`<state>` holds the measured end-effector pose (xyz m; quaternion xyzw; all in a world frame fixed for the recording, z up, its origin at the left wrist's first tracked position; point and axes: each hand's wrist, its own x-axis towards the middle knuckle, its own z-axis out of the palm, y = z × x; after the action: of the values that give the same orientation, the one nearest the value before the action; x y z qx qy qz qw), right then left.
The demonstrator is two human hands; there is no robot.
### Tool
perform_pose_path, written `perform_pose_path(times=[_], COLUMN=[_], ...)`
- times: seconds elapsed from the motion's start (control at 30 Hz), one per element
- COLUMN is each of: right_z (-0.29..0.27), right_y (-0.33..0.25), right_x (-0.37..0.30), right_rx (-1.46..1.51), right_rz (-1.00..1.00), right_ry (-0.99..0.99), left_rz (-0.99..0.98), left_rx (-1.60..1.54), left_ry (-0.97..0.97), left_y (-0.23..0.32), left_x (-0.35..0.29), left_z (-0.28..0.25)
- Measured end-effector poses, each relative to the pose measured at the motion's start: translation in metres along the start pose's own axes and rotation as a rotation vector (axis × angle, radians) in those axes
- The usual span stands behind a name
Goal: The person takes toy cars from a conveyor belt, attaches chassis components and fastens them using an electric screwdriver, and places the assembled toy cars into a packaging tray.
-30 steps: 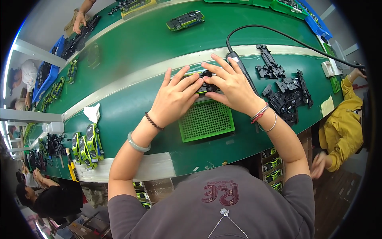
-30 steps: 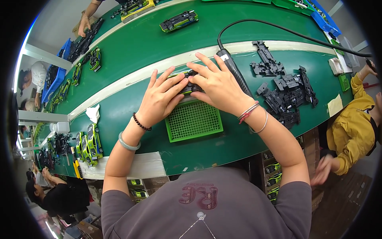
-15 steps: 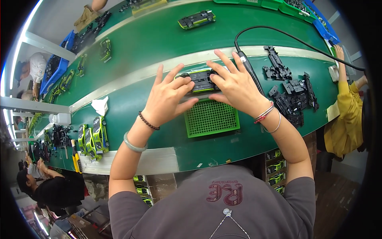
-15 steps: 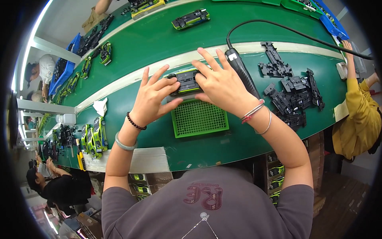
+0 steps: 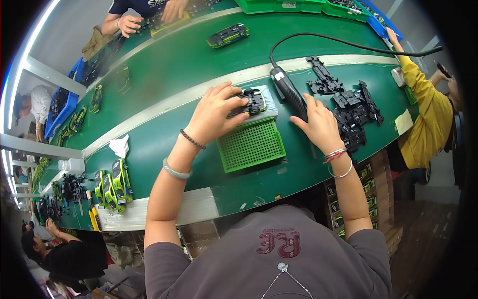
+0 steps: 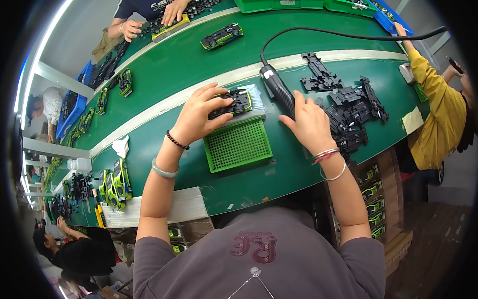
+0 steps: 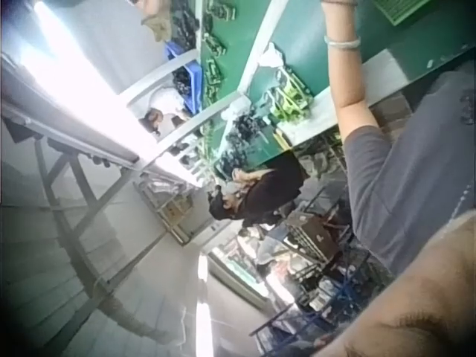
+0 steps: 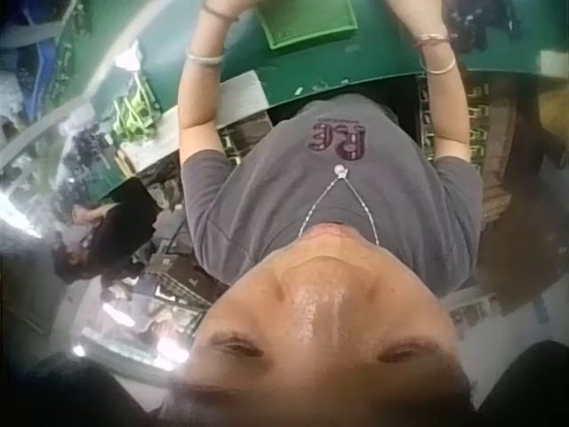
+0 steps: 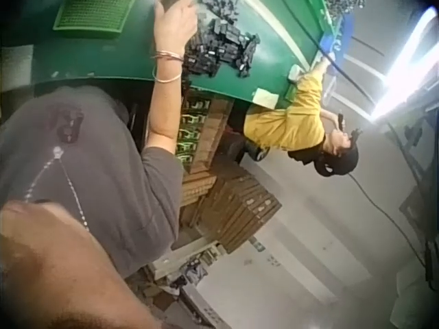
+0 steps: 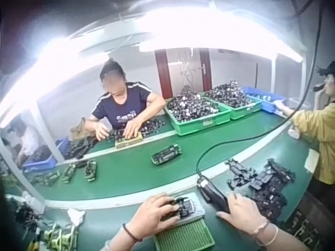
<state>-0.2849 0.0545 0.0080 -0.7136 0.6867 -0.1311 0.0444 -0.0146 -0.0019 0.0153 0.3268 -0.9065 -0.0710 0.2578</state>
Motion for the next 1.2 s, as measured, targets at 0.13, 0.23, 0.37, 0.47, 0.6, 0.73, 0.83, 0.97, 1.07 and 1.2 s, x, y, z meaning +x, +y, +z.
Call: perform_pose_path(times=[0.13,0.23,0.37,0.47,0.6,0.73,0.83,0.97,1.07,1.2], right_z=[0.003,-0.01,-0.011,0.003,0.026,0.027,0.026,0.026,0.021,0.019], right_y=[0.01,-0.001,-0.018,-0.023,-0.019,-0.019,-0.023,-0.018,-0.019,-0.02], right_x=[0.006,0.007,0.005,0.004,-0.003,-0.008,-0.012,-0.016,-0.018,-0.019], right_rx=[0.017,0.61,1.249,1.392,1.504,1.465,1.475,1.432,1.465,1.454], right_rz=[-0.014,0.034,-0.19,-0.333,-0.23,-0.218,-0.183,-0.129,-0.167,-0.161], right_ry=[-0.014,0.09,0.263,0.364,0.453,0.476,0.455,0.372,0.361,0.329], left_rz=[-0.033,-0.039,-0.012,0.022,0.077,-0.248,-0.373,-0.425,-0.489,-0.47], left_rx=[-0.033,0.015,0.165,0.241,0.249,-0.184,-0.179,-0.282,-0.205,-0.161], left_ry=[-0.04,-0.041,-0.011,0.061,0.089,-0.033,-0.064,-0.141,-0.321,-0.304], left_y=[-0.001,-0.001,0.004,0.007,0.014,0.01,0.01,0.0,-0.005,-0.004], left_x=[0.003,0.001,-0.004,-0.005,0.004,0.033,0.045,0.052,0.059,0.059], left_z=[0.001,0.001,0.003,0.009,0.003,0.001,0.012,0.014,0.011,0.008])
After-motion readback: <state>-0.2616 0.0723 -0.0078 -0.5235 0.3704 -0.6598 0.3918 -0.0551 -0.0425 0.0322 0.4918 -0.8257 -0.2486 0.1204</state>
